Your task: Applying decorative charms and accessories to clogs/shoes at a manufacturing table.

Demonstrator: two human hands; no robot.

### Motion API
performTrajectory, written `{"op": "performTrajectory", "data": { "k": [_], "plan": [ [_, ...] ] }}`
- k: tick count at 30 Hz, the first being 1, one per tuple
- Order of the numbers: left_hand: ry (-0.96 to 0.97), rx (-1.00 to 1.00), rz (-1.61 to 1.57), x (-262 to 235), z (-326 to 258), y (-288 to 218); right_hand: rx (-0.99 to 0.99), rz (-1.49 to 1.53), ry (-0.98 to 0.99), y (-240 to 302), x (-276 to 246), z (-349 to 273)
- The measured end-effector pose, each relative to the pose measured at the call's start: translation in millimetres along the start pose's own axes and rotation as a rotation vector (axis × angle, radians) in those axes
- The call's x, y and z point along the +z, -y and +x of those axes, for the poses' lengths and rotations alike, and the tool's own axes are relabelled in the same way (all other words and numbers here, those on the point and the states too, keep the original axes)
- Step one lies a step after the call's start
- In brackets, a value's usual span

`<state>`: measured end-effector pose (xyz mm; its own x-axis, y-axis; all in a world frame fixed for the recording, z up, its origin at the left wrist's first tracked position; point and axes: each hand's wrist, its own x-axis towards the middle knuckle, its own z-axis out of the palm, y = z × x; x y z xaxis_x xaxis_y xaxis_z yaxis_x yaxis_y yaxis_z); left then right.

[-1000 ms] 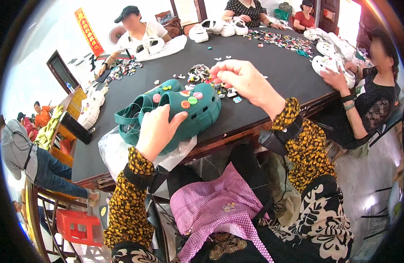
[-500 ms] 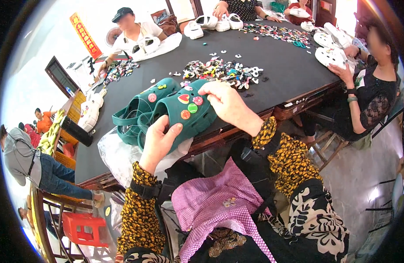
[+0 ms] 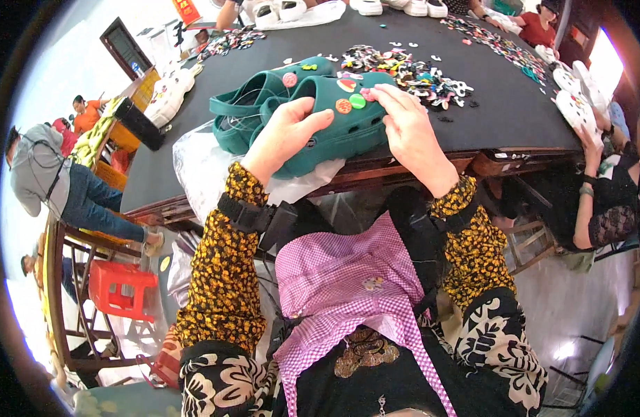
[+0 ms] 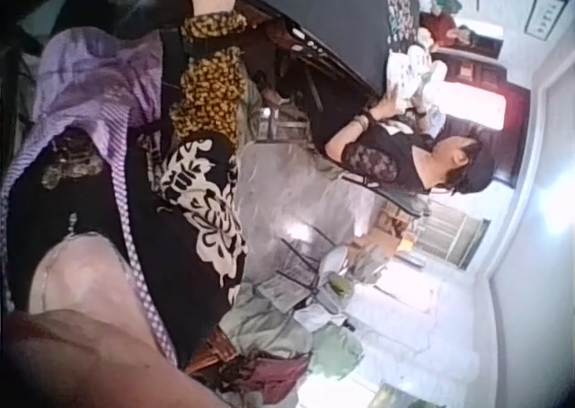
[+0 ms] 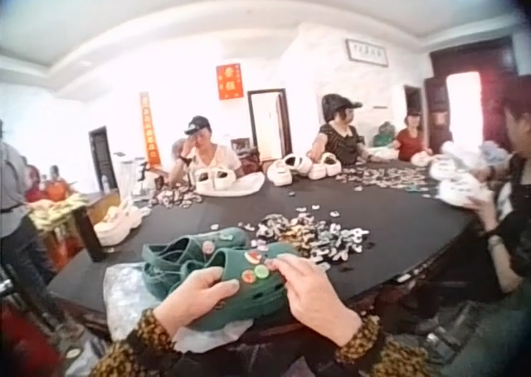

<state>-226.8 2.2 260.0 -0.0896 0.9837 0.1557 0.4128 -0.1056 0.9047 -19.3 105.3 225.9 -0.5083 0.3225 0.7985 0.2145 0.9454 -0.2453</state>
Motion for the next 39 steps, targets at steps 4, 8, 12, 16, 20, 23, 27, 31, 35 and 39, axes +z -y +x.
{"op": "performTrajectory", "data": {
  "k": [4,8,12,16,20,23,27,31,35,39],
  "plan": [
    [-0.009,0.003,-0.092,-1.5,2.1,9.2,0.09,-0.006,-0.056,22.4,3.1,-11.2],
    [-0.023,0.021,-0.062,-18.4,5.1,8.9,0.296,0.427,-0.234,74.7,18.3,-28.4],
    [-0.004,0.039,-0.005,-5.0,19.4,3.2,0.645,1.014,0.139,103.6,49.8,-64.1],
    [-0.168,0.162,-0.058,6.9,7.2,13.1,0.617,1.324,0.292,131.9,90.2,-88.8],
    [-0.158,0.073,-0.079,13.0,-7.7,-0.6,0.77,1.459,0.184,152.4,86.7,-77.4],
    [-0.208,0.119,0.037,14.3,-12.8,1.1,0.725,1.441,0.185,157.3,93.8,-85.5],
    [-0.363,0.266,0.418,25.4,-10.3,-10.3,0.627,1.216,0.129,153.6,82.1,-81.0],
    [-0.547,0.433,0.826,26.6,-2.7,3.3,0.577,1.035,0.219,155.8,67.4,-73.1],
    [-0.638,0.513,1.105,27.2,-3.2,10.7,0.619,1.085,0.281,163.2,71.3,-75.3],
    [-0.657,0.547,1.221,33.8,-3.5,8.5,0.689,1.137,0.182,172.2,73.9,-80.7]
  ]
}}
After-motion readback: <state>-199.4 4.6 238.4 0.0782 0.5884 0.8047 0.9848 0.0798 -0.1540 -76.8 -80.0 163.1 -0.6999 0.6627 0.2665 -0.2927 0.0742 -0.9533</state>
